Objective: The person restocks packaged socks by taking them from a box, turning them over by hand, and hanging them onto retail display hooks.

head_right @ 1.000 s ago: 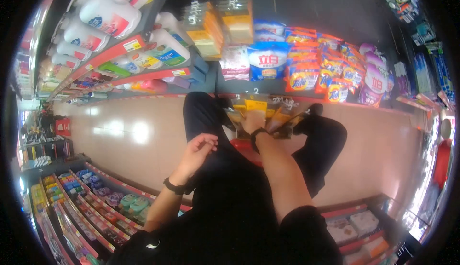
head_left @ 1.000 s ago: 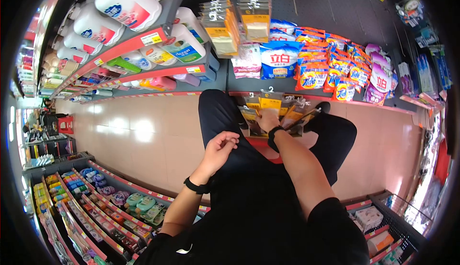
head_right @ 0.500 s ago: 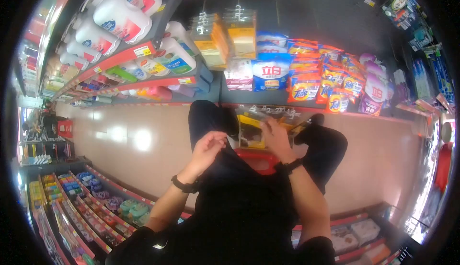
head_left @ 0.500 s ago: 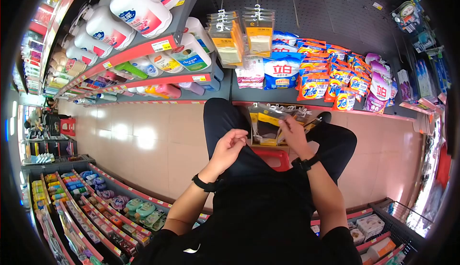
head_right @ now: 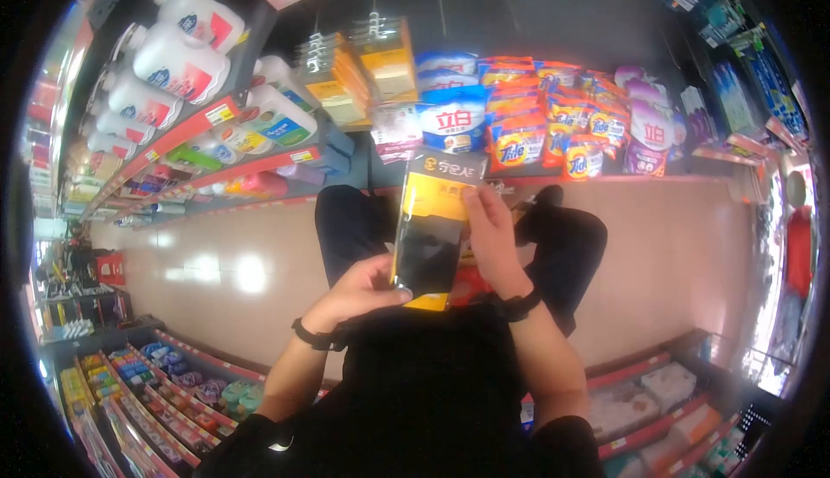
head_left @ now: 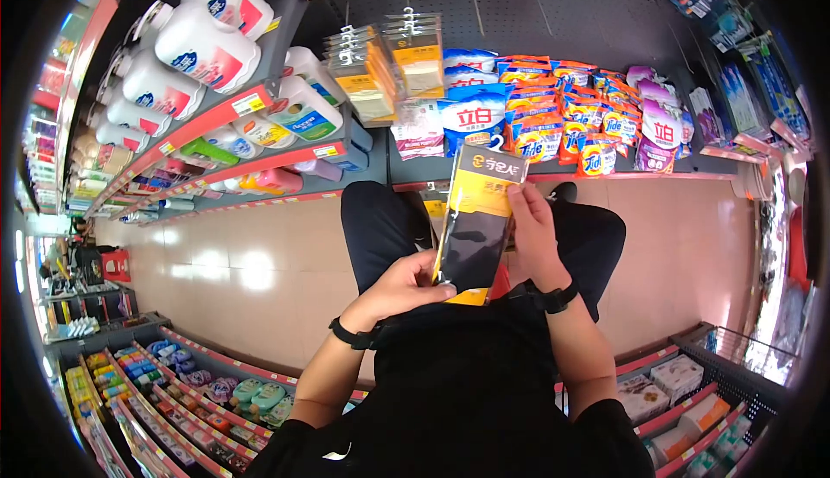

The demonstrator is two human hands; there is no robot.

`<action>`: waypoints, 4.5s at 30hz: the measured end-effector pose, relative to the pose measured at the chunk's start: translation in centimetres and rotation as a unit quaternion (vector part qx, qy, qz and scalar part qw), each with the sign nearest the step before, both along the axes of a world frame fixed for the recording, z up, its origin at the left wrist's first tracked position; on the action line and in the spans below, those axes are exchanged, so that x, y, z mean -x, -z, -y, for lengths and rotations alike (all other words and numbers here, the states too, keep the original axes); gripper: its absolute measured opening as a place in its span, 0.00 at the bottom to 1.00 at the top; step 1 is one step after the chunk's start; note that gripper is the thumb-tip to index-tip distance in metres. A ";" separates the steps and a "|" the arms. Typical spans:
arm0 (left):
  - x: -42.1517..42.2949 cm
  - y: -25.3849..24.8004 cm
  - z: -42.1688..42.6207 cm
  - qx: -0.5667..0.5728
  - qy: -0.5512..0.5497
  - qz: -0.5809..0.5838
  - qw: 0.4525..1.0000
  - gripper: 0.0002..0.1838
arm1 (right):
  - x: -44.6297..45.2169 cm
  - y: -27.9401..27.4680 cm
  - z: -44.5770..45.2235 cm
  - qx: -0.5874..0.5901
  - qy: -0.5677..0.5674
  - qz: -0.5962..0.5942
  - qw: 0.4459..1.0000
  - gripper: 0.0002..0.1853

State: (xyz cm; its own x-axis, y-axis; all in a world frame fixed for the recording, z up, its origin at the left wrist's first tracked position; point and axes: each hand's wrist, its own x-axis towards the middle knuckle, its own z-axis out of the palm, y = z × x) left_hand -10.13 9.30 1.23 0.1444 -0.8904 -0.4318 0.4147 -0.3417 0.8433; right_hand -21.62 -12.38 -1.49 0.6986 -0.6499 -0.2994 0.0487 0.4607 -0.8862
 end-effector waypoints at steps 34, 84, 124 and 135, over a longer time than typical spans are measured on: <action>-6.6 2.6 4.3 -0.037 -0.219 0.159 0.962 0.12 | -11.9 0.1 2.8 0.104 -0.185 -0.015 0.977 0.15; -2.0 8.0 3.7 -0.083 -0.150 0.162 0.972 0.13 | -4.6 19.0 2.8 0.474 -0.199 -0.250 0.821 0.26; -1.9 2.0 0.2 -0.019 -0.161 0.024 0.987 0.17 | -6.9 -1.2 0.8 0.003 -0.232 -0.014 0.973 0.14; -8.9 0.7 5.8 -0.026 -0.240 0.156 0.958 0.12 | -16.4 0.1 4.4 0.085 -0.163 0.008 0.983 0.16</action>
State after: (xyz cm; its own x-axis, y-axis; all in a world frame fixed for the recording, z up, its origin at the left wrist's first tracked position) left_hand -1.25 3.54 0.50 0.6611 -0.6672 -0.3431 0.2648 -0.2203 0.9388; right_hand -5.24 -16.76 -1.55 0.8815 -0.4309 -0.1930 -0.0621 0.2994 -0.9521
